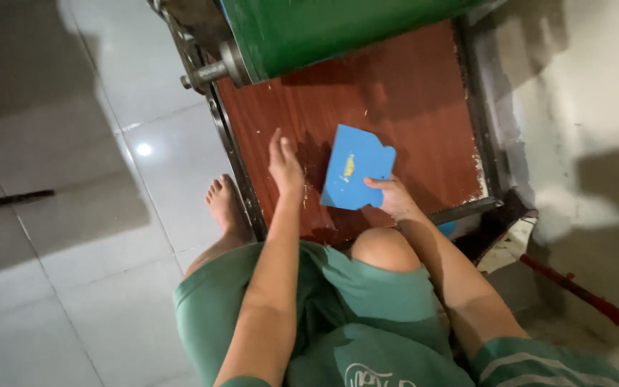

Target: Folding continuous dough sheets into stacks as they emerge from a roller machine, transporting the stacks to a table, and cleaning the machine bed with a scraper.

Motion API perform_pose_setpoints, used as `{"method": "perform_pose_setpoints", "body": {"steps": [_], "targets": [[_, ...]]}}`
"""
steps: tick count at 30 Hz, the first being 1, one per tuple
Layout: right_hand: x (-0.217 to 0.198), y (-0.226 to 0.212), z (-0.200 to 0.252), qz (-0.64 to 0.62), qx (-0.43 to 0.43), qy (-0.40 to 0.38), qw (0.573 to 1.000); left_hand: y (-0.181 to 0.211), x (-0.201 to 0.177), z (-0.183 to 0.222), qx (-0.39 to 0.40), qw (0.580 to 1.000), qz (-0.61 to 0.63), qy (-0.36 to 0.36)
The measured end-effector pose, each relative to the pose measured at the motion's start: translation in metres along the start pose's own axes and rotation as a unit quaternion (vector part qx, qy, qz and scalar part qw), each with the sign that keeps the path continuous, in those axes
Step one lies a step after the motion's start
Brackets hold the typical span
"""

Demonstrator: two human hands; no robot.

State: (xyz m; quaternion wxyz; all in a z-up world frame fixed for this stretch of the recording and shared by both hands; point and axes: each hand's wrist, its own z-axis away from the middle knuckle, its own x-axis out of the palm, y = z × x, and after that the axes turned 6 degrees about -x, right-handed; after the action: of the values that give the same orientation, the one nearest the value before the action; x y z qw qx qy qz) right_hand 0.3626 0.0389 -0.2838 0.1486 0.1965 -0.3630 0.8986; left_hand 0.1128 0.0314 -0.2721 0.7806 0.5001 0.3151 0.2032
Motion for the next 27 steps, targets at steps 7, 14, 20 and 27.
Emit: {"method": "perform_pose_setpoints", "body": {"steps": [7, 14, 20, 27], "targets": [[-0.028, -0.045, 0.064, 0.033, -0.042, 0.091, 0.994, -0.024, -0.014, -0.062, -0.061, 0.997, -0.038, 0.02], [-0.07, 0.018, 0.04, 0.085, -0.012, 0.095, 0.992, 0.034, -0.059, 0.004, -0.03, 0.999, 0.003, 0.011], [-0.055, 0.037, 0.044, 0.038, 0.011, 0.074, 0.996, 0.04, -0.088, 0.009, -0.079, 0.996, 0.023, 0.02], [-0.083, 0.01, 0.048, 0.067, 0.009, 0.138, 0.988, 0.127, -0.034, 0.01, -0.368, 0.716, 0.552, -0.218]]}}
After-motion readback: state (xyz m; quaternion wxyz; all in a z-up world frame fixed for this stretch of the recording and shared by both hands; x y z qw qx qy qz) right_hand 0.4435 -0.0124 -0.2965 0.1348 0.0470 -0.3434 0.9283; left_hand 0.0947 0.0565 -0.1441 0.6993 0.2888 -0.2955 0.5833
